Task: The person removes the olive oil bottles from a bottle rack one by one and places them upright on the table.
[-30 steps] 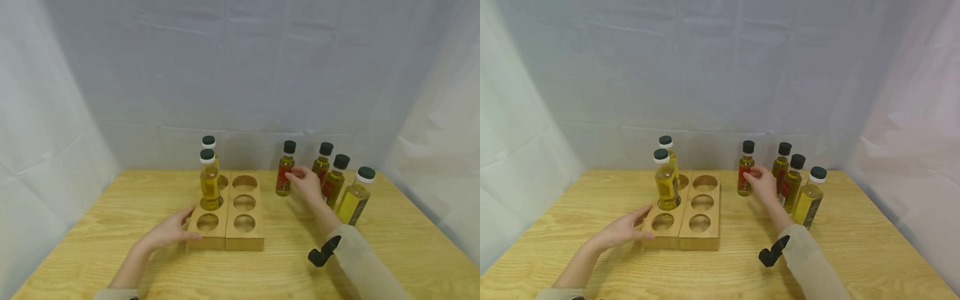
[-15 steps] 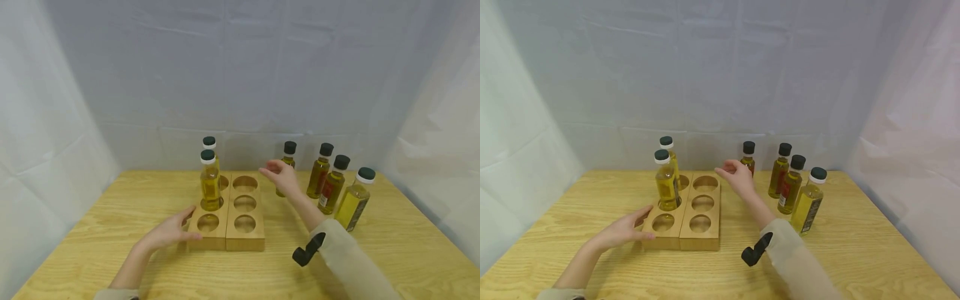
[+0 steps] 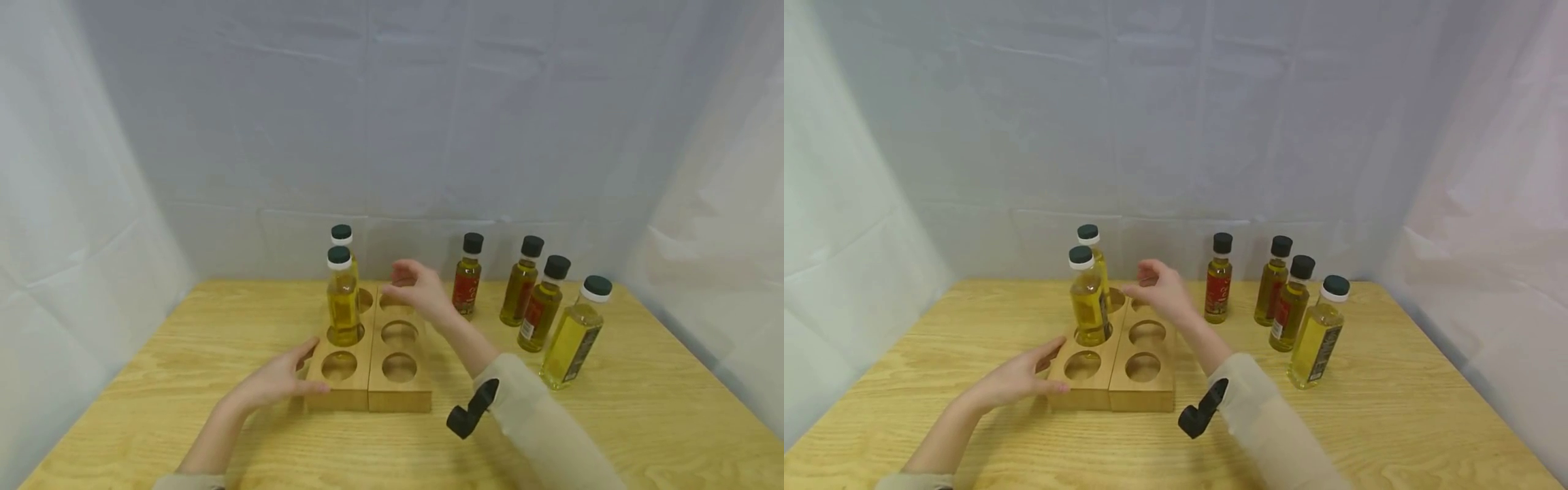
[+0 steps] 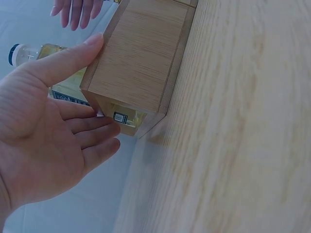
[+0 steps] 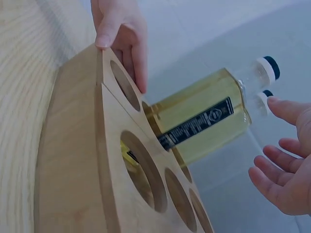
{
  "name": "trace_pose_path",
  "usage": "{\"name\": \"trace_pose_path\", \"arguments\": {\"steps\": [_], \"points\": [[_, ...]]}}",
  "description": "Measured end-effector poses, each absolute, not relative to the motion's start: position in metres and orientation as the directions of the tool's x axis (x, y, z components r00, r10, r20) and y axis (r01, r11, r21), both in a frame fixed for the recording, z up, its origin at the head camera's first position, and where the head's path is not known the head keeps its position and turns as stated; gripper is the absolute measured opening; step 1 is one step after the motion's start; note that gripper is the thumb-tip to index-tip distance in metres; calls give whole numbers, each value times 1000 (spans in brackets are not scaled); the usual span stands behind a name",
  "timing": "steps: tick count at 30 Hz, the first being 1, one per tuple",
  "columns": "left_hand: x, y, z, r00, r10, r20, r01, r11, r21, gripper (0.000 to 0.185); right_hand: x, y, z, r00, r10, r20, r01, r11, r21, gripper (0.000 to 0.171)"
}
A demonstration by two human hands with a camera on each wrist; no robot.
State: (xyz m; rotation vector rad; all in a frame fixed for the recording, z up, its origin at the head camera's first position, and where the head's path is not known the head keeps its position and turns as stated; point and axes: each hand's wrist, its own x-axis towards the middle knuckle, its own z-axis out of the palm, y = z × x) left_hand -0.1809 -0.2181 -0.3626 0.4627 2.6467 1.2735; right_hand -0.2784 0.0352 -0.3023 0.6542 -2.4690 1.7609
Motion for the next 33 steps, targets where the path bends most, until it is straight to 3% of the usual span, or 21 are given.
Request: {"name": "trace_pose_path", "arguments": {"steps": [25,33], "points": [[-179,-220,-362,-941,336,-28,181,573,799,98,-271,-15,-314,-889,-409,204,-343,300,-890,68],[-179,-220,-363,-938,345,-34,182,572,800,97,-268,-26,-326,-892,-394,220,-356,314,-880,59]]}}
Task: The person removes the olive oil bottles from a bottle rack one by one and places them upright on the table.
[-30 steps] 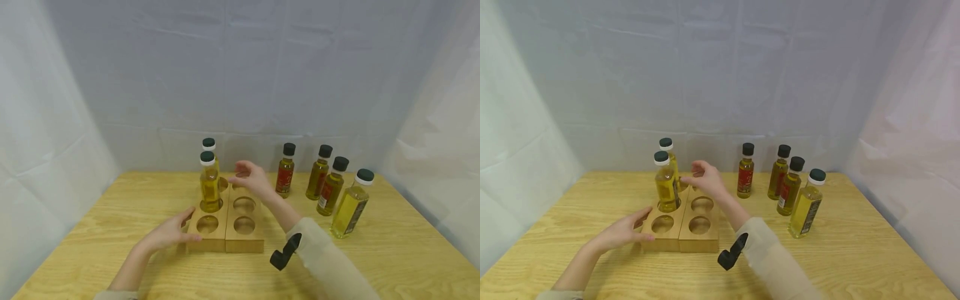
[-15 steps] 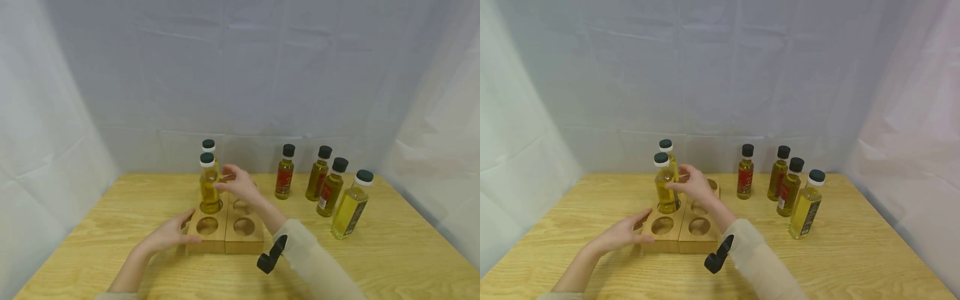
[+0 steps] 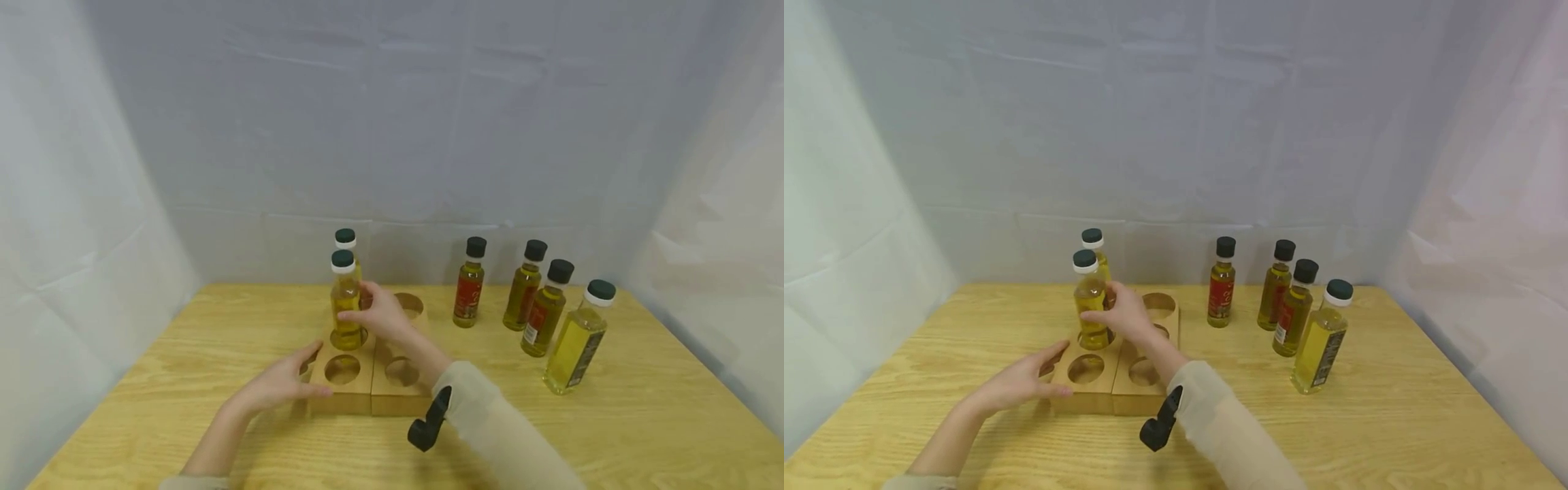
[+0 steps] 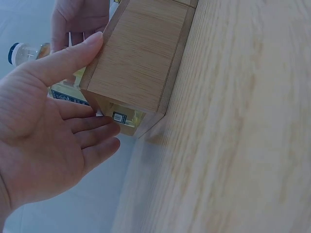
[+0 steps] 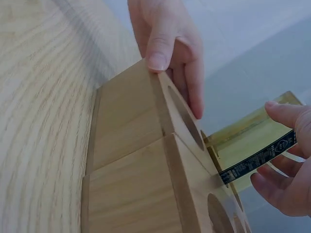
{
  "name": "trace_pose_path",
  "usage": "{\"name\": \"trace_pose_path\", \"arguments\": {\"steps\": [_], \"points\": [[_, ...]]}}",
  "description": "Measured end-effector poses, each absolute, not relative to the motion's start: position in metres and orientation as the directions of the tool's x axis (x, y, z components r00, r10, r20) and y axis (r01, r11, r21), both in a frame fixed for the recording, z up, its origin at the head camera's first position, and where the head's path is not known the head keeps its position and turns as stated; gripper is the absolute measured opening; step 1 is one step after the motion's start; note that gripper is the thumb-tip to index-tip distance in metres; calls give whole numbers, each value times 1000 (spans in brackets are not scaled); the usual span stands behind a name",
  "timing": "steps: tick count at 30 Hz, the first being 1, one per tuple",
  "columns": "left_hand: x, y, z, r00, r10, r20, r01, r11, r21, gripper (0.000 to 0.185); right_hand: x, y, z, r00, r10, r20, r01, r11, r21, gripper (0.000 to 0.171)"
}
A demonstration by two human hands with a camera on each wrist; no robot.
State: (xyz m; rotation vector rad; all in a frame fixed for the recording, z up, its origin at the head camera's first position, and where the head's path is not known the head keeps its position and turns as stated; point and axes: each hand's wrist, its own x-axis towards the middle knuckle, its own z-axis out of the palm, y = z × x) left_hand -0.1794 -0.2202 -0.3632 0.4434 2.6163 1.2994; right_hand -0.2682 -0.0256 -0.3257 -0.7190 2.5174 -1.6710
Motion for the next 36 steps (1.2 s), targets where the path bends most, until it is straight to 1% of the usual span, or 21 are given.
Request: {"name": "trace_pose_path", "arguments": {"steps": [4,10,17,23,31,33,36], "points": [[-180,-220,-363,-938,345,-36,177,566,805,98,-267,-28,-328,-895,-372,245,-376,337,-863,56],[-179,-220,-363,-937,348,-40,175,563,808,98,-268,-30,-330,-909,-334,249,-373,390,-842,58],[-180,-219,-362,-937,348,-39,172,553,815,98,-267,-25,-321,-931,-282,230,-316,315,-895,57],[-181,-220,-365,-935,353,-40,171,545,821,99,-266,-14,-309,-924,-290,250,-330,270,-905,55],[-181,-220,-365,-943,330,-41,165,571,804,99,-273,5,-295,-917,-279,286,-354,233,-906,53],[-181,-220,-365,-943,330,-36,170,575,800,99,-273,13,-290,-917,-270,295,-359,232,-904,56],[-180,-220,-364,-943,332,-35,173,576,799,100,-273,27,-282,-922,-257,291,-356,265,-896,64]]}}
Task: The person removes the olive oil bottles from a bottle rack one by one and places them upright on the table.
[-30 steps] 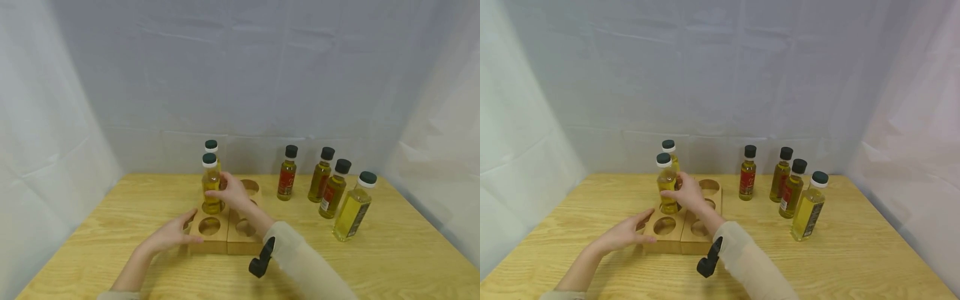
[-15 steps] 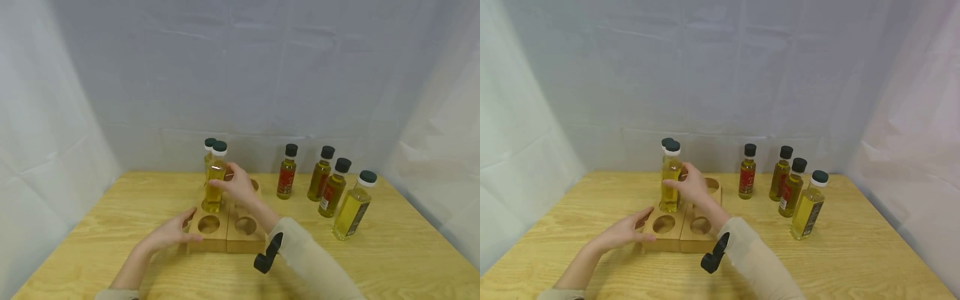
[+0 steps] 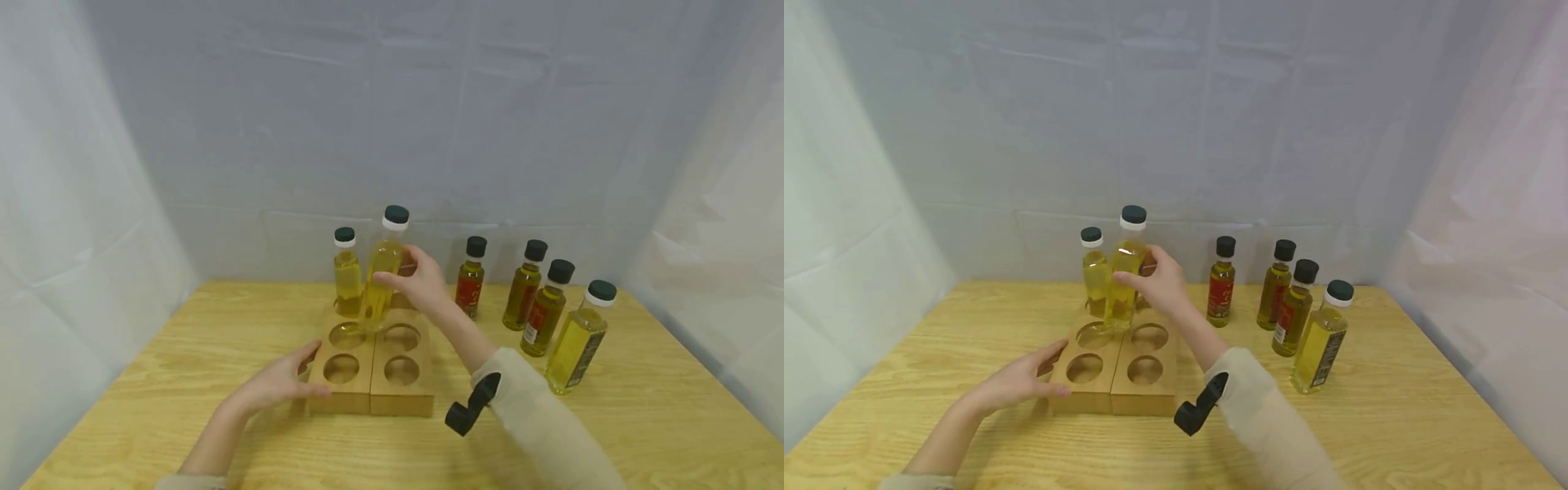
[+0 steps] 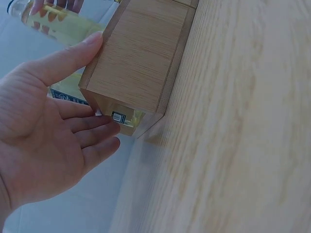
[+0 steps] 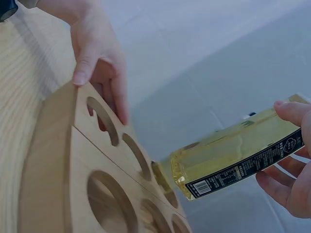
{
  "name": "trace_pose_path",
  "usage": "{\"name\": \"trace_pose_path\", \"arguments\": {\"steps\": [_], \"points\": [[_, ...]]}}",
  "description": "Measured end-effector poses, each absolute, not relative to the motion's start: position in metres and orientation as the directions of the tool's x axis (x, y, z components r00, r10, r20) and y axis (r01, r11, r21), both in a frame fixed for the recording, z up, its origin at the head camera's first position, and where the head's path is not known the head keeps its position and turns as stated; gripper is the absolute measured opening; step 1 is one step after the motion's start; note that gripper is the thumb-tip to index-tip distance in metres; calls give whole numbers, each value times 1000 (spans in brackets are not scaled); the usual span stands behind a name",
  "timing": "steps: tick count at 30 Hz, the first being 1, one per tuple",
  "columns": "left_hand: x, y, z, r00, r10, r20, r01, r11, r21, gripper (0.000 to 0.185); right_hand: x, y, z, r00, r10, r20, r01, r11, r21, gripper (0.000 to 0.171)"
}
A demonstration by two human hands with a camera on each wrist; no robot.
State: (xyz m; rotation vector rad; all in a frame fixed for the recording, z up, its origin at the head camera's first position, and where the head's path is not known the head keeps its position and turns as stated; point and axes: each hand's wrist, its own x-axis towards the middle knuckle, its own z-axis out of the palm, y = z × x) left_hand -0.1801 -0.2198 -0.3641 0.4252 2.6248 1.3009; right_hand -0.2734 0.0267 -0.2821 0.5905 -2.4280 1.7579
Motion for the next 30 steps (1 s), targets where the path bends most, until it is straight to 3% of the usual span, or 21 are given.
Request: {"name": "trace_pose_path", "arguments": {"steps": [6,30], "points": [[-178,-220,-363,-944,329,-34,173,578,798,99,-276,59,-273,-943,-217,252,-316,349,-882,78],[-178,-219,-366,-942,335,-37,167,558,813,100,-285,141,-311,-979,-78,190,-204,459,-864,77]]}}
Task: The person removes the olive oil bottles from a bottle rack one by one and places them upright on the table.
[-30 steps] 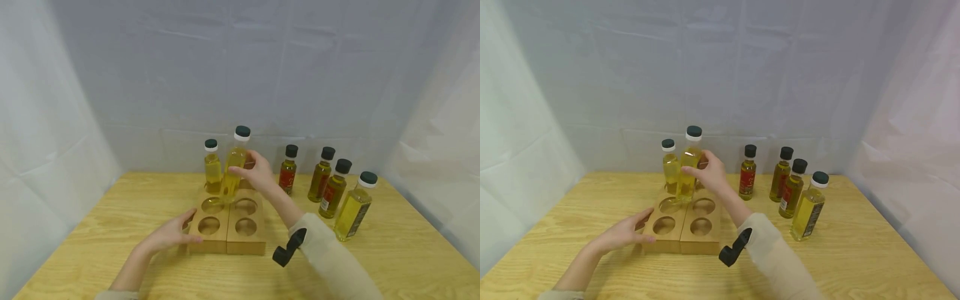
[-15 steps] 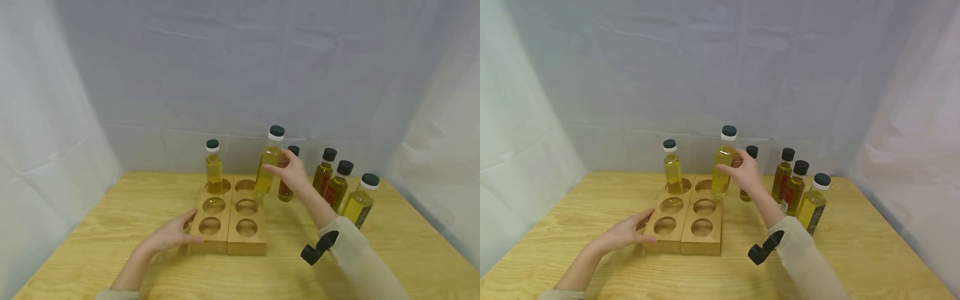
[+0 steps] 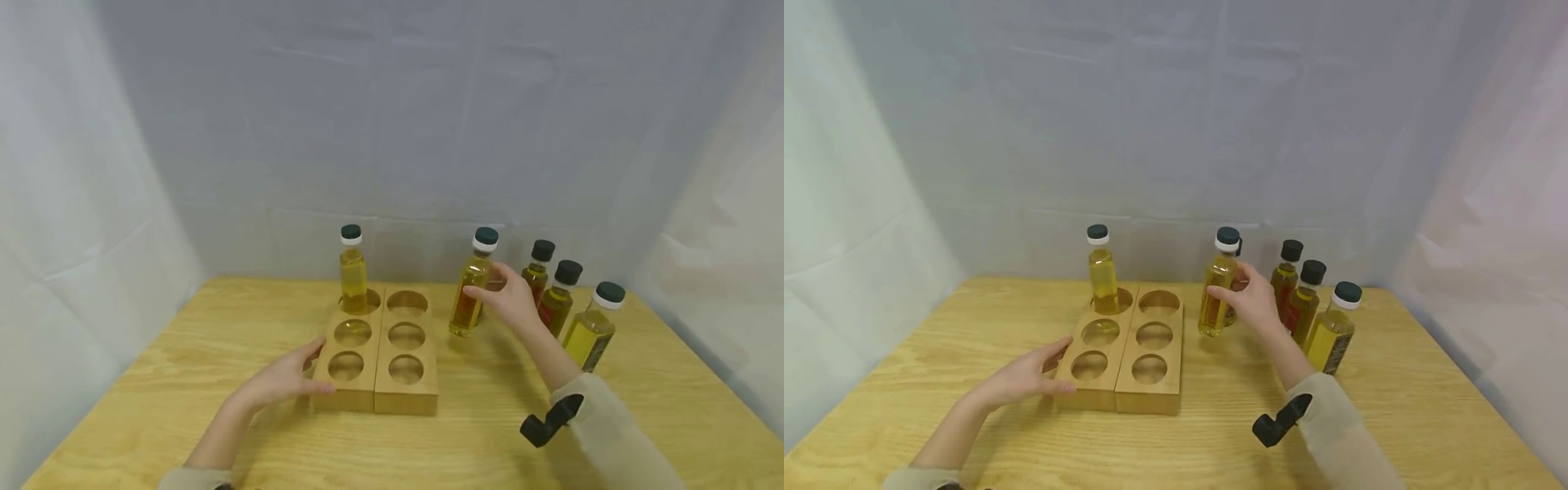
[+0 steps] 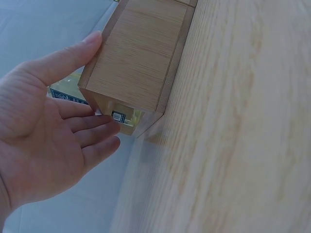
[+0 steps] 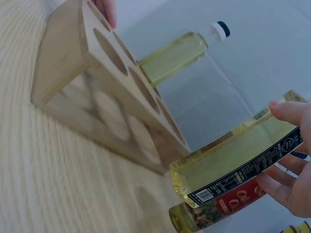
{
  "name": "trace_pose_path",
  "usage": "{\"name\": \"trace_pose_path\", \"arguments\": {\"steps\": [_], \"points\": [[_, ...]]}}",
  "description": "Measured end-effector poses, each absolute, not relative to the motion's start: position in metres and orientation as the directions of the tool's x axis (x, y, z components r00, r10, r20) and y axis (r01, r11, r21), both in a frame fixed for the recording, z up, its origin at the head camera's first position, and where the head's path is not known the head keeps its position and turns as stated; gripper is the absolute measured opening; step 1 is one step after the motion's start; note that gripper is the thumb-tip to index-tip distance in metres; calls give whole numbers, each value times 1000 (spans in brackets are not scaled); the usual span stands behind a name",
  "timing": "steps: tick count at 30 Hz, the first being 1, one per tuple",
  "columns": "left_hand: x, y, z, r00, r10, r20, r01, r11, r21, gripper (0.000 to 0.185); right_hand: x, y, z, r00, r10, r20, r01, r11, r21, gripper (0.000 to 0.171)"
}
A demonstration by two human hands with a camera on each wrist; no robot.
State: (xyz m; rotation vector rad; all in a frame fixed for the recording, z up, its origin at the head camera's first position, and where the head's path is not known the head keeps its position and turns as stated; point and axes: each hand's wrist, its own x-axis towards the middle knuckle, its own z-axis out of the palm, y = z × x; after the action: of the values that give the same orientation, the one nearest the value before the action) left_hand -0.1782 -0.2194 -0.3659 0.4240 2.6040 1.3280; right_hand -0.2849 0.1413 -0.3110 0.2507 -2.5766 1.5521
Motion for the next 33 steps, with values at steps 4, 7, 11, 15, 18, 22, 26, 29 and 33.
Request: {"name": "trace_pose_path", "arguments": {"steps": [4,7,11,15,18,22,26,29,33], "points": [[-179,-220,-366,-941,336,-44,163,564,810,99,-283,147,-318,-979,-65,193,-201,470,-860,75],[-179,-220,-363,-939,340,-43,170,572,803,99,-283,150,-321,-980,-62,190,-196,478,-856,76],[-179,-220,-362,-937,346,-44,175,575,800,97,-284,152,-329,-981,-58,185,-190,478,-857,73],[-179,-220,-362,-939,343,-38,181,584,791,98,-285,154,-336,-981,-57,185,-190,471,-862,69],[-179,-220,-363,-939,344,-33,190,593,783,98,-286,157,-341,-981,-54,184,-187,471,-862,69],[-179,-220,-363,-938,347,-29,196,597,778,98,-289,162,-345,-982,-49,185,-185,482,-856,72],[-178,-220,-363,-940,340,-32,189,596,780,98,-292,165,-346,-982,-55,180,-183,488,-853,73],[-178,-220,-364,-942,335,-34,185,599,779,98,-292,166,-346,-982,-65,175,-185,477,-859,71],[-178,-219,-363,-942,333,-32,186,600,778,98,-294,167,-346,-983,-74,168,-183,450,-874,73]]}}
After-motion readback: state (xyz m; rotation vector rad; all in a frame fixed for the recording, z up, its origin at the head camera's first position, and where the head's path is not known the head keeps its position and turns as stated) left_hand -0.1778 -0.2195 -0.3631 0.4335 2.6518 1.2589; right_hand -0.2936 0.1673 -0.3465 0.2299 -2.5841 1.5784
